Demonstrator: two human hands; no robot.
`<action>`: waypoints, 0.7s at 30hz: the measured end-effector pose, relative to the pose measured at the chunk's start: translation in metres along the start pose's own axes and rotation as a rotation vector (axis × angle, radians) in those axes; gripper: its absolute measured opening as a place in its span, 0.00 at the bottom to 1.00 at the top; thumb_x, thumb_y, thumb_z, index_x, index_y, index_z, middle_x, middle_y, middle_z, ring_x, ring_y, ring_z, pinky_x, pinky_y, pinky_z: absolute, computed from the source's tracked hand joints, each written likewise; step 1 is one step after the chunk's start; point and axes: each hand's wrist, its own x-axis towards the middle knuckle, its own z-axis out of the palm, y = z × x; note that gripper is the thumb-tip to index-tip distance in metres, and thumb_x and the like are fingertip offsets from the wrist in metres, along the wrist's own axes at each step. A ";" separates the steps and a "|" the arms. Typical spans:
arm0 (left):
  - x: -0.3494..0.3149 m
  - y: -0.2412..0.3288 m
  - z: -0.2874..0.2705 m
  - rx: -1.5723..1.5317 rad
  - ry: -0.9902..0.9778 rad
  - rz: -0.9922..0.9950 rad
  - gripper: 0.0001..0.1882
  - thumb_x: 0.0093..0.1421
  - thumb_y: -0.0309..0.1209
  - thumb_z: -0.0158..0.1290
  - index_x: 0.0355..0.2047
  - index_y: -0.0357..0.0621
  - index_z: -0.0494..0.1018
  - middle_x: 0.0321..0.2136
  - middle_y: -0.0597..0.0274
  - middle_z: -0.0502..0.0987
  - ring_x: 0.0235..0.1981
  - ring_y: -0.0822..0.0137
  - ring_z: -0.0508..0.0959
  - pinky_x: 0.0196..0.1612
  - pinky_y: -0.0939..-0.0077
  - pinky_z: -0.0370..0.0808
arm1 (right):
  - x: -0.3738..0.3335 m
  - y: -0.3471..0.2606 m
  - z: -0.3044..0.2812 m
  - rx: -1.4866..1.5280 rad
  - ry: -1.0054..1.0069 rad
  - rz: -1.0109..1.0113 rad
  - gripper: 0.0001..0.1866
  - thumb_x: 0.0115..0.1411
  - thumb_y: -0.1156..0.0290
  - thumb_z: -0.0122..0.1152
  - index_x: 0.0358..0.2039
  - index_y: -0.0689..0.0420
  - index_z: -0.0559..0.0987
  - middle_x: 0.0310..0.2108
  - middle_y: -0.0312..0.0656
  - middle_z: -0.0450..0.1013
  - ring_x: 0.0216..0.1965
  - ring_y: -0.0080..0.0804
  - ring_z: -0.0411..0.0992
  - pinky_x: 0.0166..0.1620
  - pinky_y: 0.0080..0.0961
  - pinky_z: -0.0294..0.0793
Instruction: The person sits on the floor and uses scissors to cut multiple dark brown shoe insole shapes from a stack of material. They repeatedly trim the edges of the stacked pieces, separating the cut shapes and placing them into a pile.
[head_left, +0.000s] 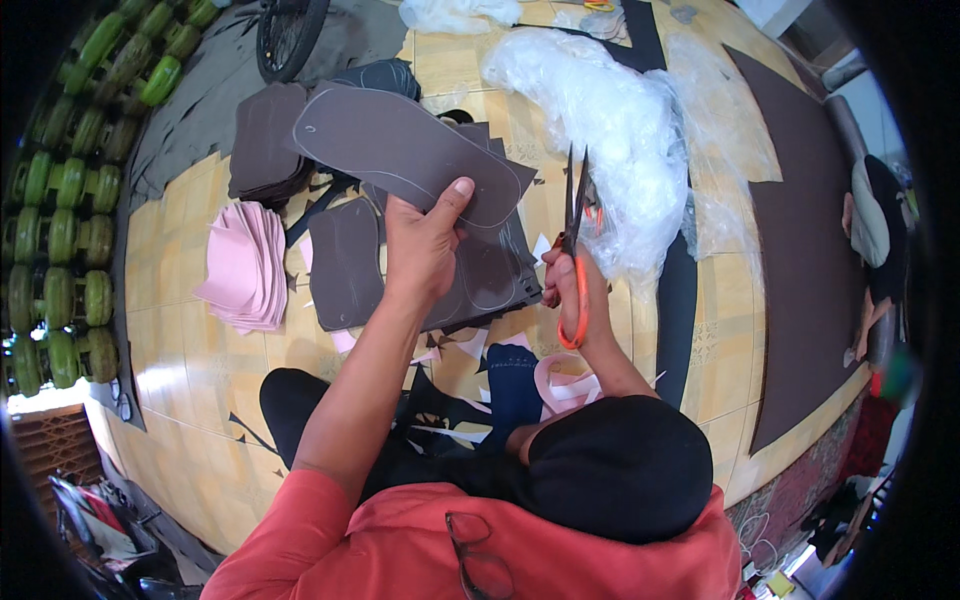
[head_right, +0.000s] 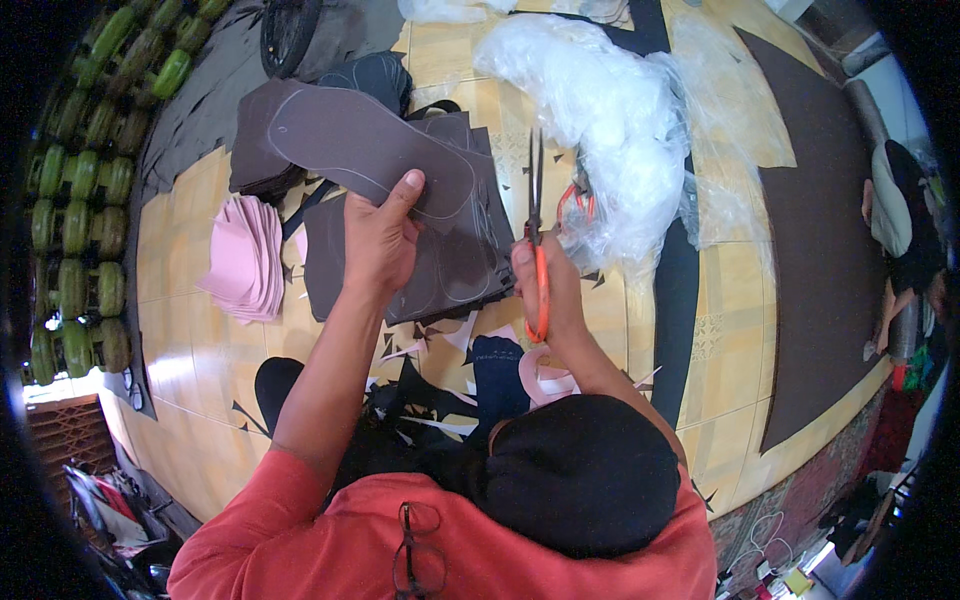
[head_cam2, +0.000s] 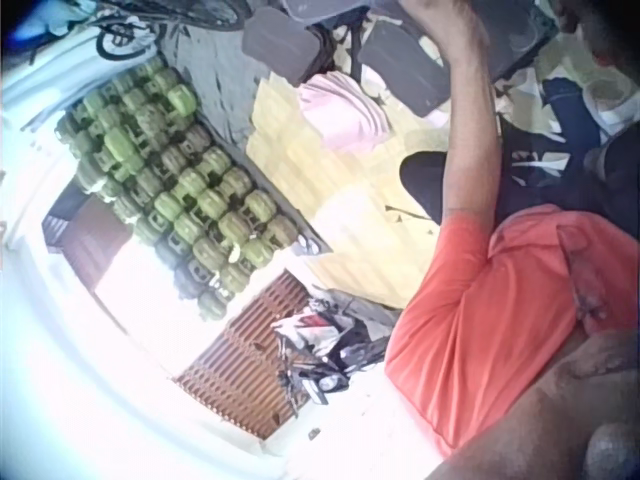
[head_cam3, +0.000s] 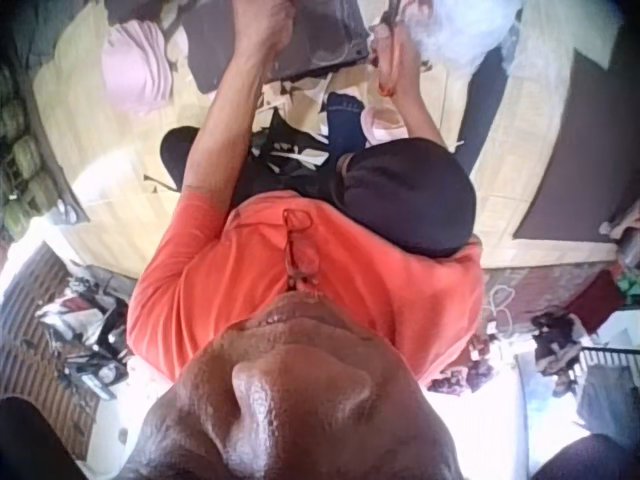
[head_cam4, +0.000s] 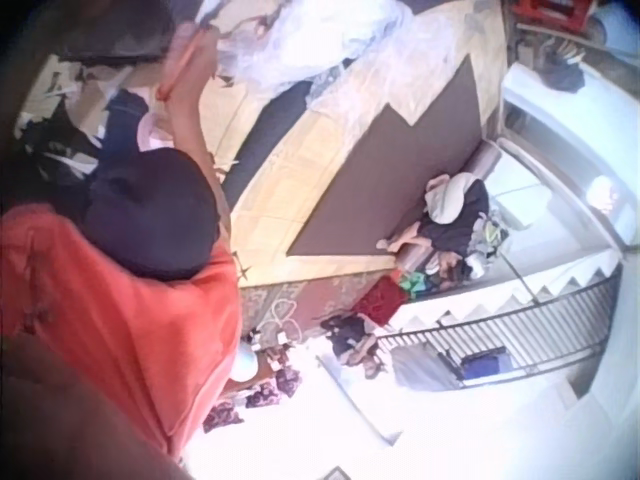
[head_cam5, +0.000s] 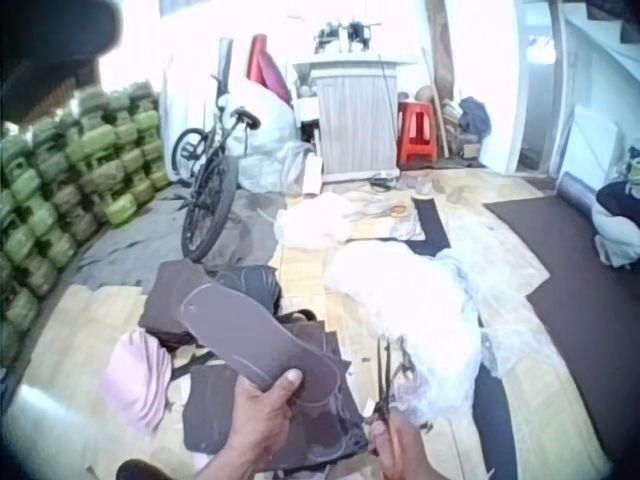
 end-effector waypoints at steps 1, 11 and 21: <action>0.001 0.000 0.003 0.018 -0.002 -0.018 0.19 0.60 0.22 0.56 0.50 0.40 0.65 0.41 0.60 0.76 0.39 0.70 0.78 0.40 0.77 0.77 | 0.001 0.003 0.000 -0.047 0.014 -0.062 0.24 0.68 0.51 0.45 0.42 0.65 0.70 0.23 0.35 0.66 0.24 0.19 0.65 0.27 0.18 0.68; -0.007 -0.006 0.021 -0.134 -0.160 -0.004 0.19 0.62 0.21 0.52 0.52 0.39 0.62 0.43 0.58 0.72 0.42 0.67 0.77 0.41 0.71 0.80 | 0.004 -0.023 -0.003 -0.232 -0.015 -0.248 0.27 0.62 0.47 0.53 0.36 0.64 0.70 0.25 0.48 0.70 0.27 0.40 0.72 0.33 0.33 0.71; 0.004 0.003 0.013 0.013 -0.170 0.015 0.21 0.61 0.19 0.52 0.53 0.38 0.60 0.44 0.56 0.72 0.44 0.65 0.76 0.43 0.69 0.80 | 0.002 -0.018 -0.016 -0.297 -0.163 -0.113 0.27 0.65 0.44 0.45 0.33 0.61 0.71 0.19 0.34 0.64 0.23 0.25 0.67 0.28 0.23 0.65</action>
